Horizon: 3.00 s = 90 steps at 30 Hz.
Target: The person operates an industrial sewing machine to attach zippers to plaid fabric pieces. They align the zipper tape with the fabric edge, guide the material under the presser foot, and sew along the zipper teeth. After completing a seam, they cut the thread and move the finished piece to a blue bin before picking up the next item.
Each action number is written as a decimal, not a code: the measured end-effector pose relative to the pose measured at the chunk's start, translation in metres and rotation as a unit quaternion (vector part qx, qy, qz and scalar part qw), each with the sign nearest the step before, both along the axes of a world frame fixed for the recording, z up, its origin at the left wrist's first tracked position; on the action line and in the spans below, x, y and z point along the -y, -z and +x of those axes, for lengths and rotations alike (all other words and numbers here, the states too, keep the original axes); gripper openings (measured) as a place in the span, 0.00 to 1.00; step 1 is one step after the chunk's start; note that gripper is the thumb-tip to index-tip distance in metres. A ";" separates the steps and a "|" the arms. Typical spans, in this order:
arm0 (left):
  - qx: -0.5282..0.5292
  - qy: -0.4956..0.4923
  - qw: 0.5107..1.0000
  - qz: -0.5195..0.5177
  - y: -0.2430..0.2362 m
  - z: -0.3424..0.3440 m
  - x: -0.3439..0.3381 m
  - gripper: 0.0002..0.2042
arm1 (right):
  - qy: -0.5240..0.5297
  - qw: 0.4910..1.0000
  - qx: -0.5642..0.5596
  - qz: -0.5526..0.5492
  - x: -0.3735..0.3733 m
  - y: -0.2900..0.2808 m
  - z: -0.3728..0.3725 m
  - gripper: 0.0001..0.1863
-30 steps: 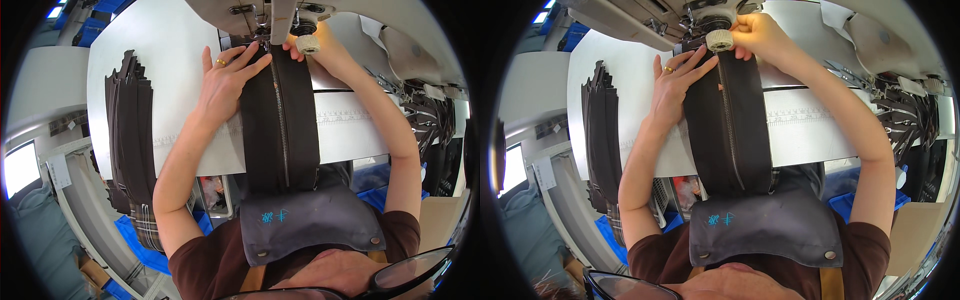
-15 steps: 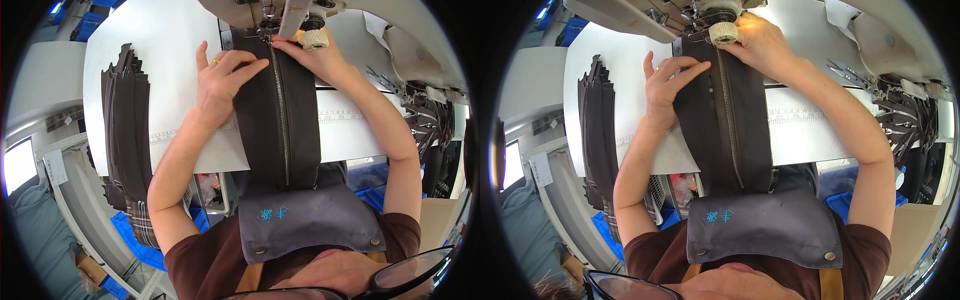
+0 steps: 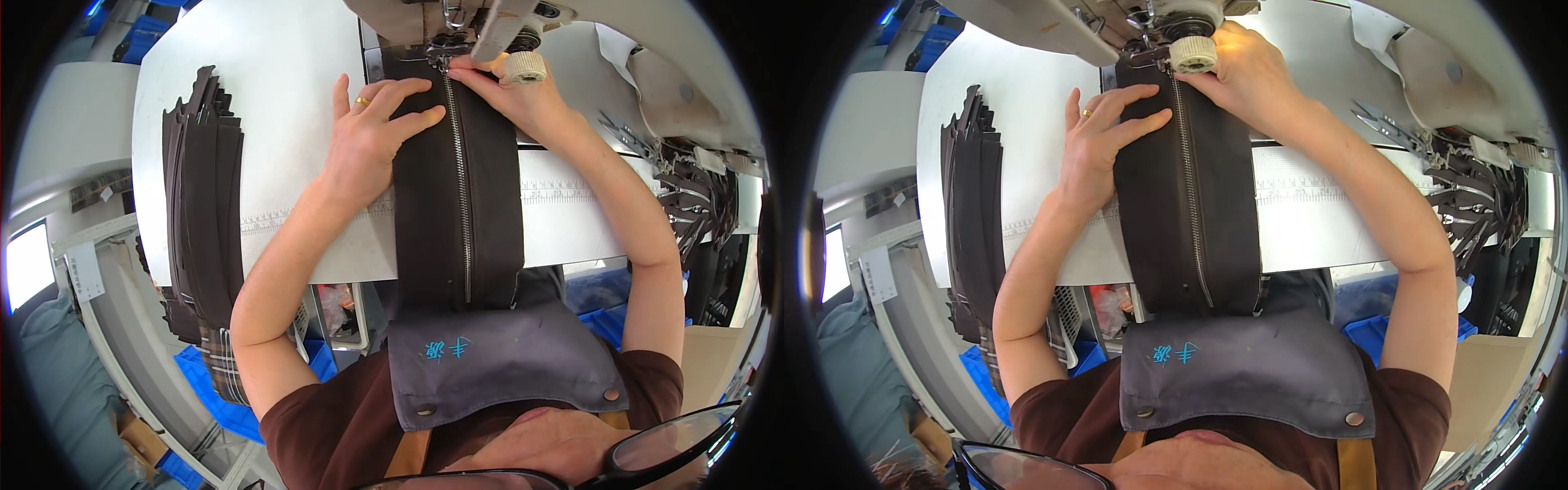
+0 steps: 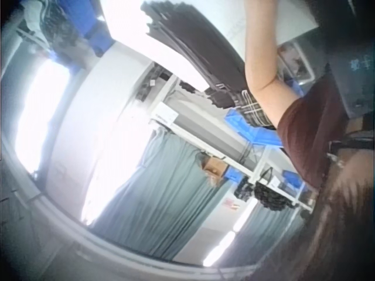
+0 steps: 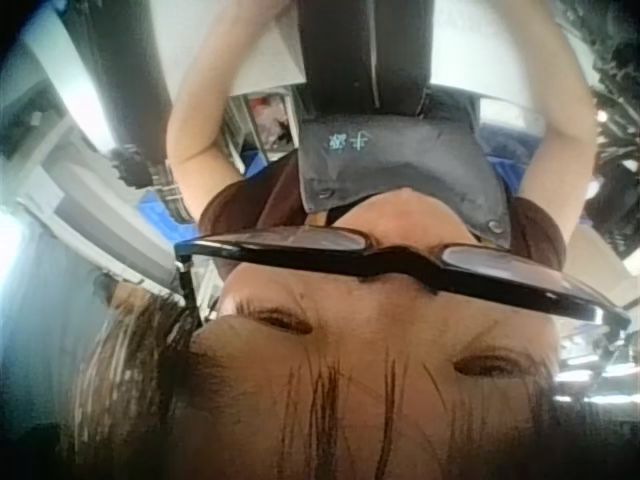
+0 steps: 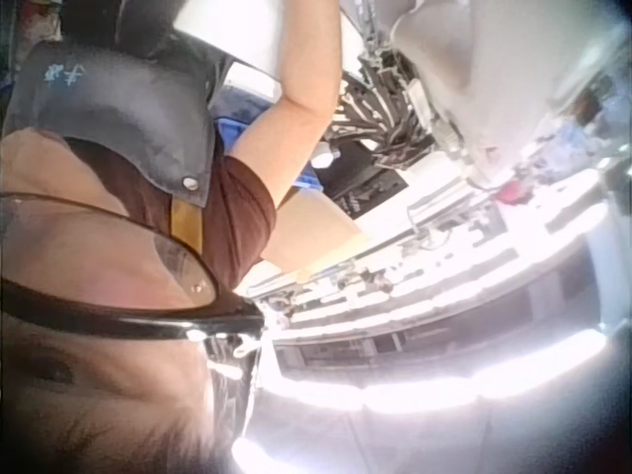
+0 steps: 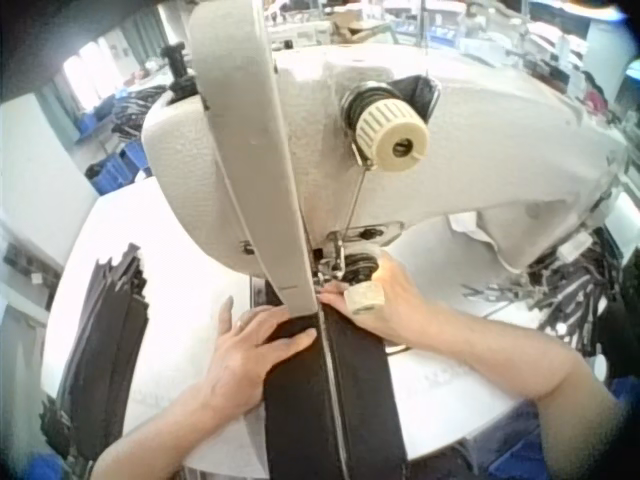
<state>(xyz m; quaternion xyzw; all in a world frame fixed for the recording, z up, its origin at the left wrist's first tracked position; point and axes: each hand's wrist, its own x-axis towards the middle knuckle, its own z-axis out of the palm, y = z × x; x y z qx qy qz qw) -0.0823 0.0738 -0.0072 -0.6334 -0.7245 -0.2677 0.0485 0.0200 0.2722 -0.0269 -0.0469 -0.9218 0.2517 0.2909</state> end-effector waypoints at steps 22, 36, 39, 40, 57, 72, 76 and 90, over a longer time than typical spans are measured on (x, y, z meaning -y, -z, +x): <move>-0.009 -0.024 0.999 -0.042 0.001 -0.010 -0.003 0.21 | 0.004 0.997 -0.024 0.067 -0.001 -0.004 -0.003 0.10; -0.004 -0.025 0.999 -0.024 0.002 -0.013 -0.006 0.22 | -0.041 0.982 0.016 0.185 0.006 -0.025 0.029 0.25; -0.009 -0.022 0.999 -0.034 0.003 -0.015 -0.007 0.22 | -0.011 0.972 0.082 0.218 0.006 -0.017 0.030 0.30; -0.010 -0.023 0.999 -0.035 0.003 -0.015 -0.007 0.22 | -0.007 0.971 0.081 0.226 0.007 -0.016 0.030 0.30; 0.230 0.077 0.970 0.008 -0.032 0.049 0.058 0.09 | -0.048 0.998 0.032 0.020 0.015 -0.029 0.103 0.13; -0.026 0.060 0.995 -0.070 -0.013 0.065 0.077 0.19 | -0.192 0.967 0.114 0.125 0.075 -0.030 0.123 0.21; -0.024 0.070 0.994 -0.084 -0.015 0.065 0.077 0.19 | -0.185 0.968 0.098 0.140 0.078 -0.028 0.121 0.21; -0.037 0.073 0.996 0.025 -0.012 0.077 0.067 0.13 | -0.173 0.973 0.092 0.120 0.093 -0.029 0.131 0.19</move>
